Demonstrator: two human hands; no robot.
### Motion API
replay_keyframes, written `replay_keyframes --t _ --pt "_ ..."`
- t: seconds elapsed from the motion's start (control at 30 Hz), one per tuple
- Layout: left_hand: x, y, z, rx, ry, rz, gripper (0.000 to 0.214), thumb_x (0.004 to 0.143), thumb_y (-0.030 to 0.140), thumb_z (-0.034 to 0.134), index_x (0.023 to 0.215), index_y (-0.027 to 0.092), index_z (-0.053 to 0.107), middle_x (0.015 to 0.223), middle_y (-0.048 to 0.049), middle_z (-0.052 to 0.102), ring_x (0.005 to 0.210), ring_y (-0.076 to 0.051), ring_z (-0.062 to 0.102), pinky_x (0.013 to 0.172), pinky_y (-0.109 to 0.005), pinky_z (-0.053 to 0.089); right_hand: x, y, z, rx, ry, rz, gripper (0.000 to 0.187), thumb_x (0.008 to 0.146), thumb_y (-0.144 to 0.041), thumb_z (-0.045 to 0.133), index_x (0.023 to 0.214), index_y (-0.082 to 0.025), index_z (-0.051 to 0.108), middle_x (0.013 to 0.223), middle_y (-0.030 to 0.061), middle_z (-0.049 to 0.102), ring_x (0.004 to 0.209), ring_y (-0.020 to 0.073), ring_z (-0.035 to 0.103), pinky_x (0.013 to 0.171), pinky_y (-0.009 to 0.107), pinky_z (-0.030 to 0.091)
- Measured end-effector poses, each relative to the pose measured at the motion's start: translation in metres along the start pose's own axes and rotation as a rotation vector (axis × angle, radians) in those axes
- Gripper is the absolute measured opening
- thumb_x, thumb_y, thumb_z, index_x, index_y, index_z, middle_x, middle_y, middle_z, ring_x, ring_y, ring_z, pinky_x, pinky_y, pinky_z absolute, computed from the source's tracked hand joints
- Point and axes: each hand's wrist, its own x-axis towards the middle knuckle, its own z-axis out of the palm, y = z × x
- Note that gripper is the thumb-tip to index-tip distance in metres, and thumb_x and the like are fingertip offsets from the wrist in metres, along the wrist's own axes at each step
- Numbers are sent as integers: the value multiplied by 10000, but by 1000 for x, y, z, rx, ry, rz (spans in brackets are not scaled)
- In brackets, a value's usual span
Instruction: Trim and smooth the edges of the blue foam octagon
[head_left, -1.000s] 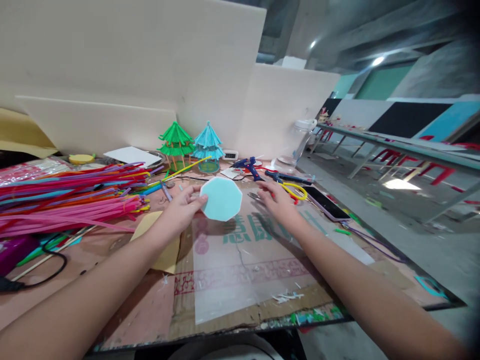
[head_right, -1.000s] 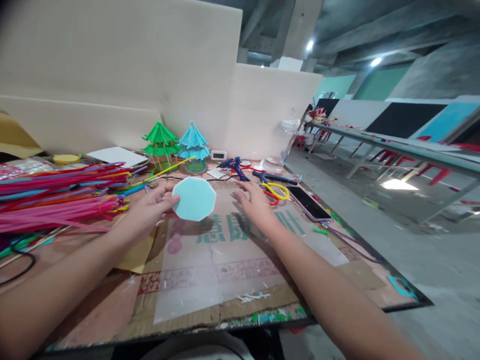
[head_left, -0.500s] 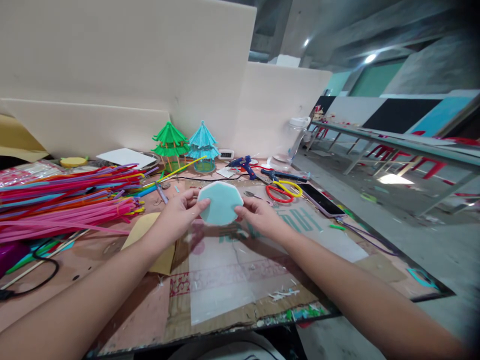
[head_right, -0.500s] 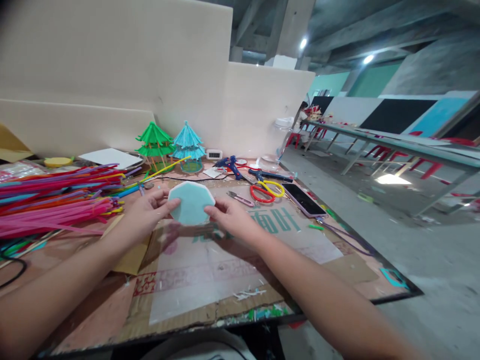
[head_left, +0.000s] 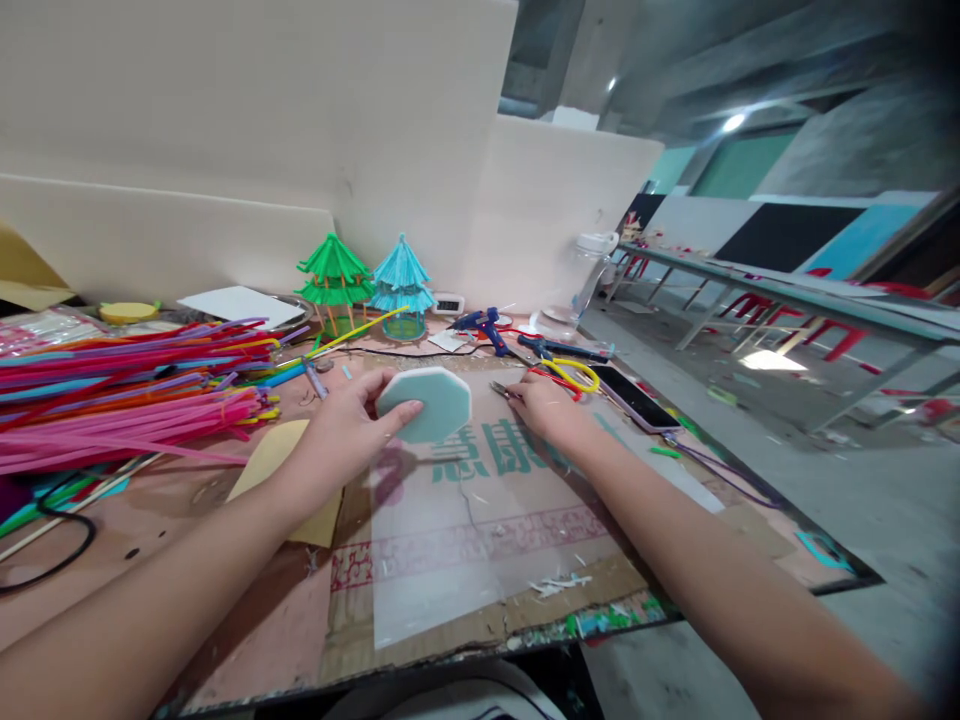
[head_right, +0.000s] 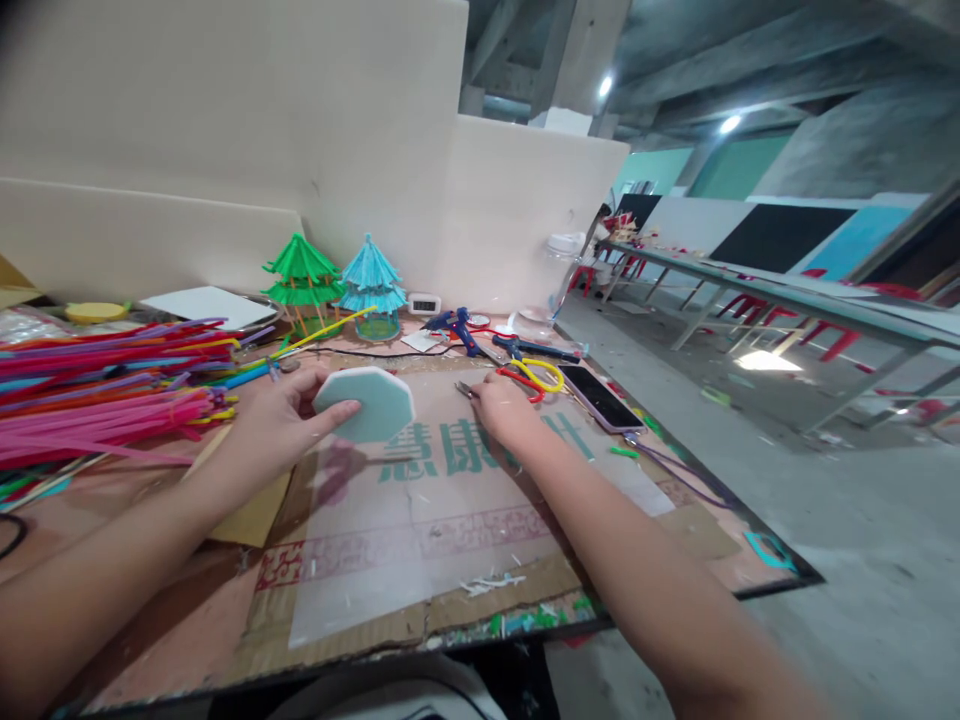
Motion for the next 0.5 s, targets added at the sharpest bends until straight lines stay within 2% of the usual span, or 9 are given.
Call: replay_keyframes --t 0.1,0.2,0.27,0.4,0.5 --pt "-1 3 0 100 21 40 232 844 395 629 939 184 648 762 15 625 631 -133 550 533 -231 406 -1 -2 -4 11 21 51 242 915 -184 506 850 -161 739 884 119 702 809 212 644 718 283 439" --pt "-2 2 -1 195 43 79 204 861 371 607 951 190 640 768 17 625 643 -137 544 551 -237 390 -3 -6 -9 62 80 104 309 973 -230 394 1029 -162 690 890 105 720 808 216 656 707 287 444" --pt "-1 -1 -1 250 43 107 212 873 373 591 974 193 637 812 5 638 691 -153 561 601 -254 406 -5 -11 -14 181 158 80 345 996 -272 349 1117 -157 651 957 108 722 871 226 663 750 304 466" --pt "-2 -6 0 326 16 138 248 889 390 553 1028 196 624 903 -25 664 794 -197 599 672 -288 416 -16 -31 -24 437 321 -155 373 999 -374 388 1241 -195 608 1200 103 667 1110 242 612 916 361 470" --pt "-4 -6 0 357 -6 144 239 894 368 524 1040 206 620 943 -36 683 836 -218 621 683 -297 416 -27 -46 -31 454 352 -316 380 1013 -395 375 1267 -230 605 1091 88 676 1020 228 622 866 358 477"
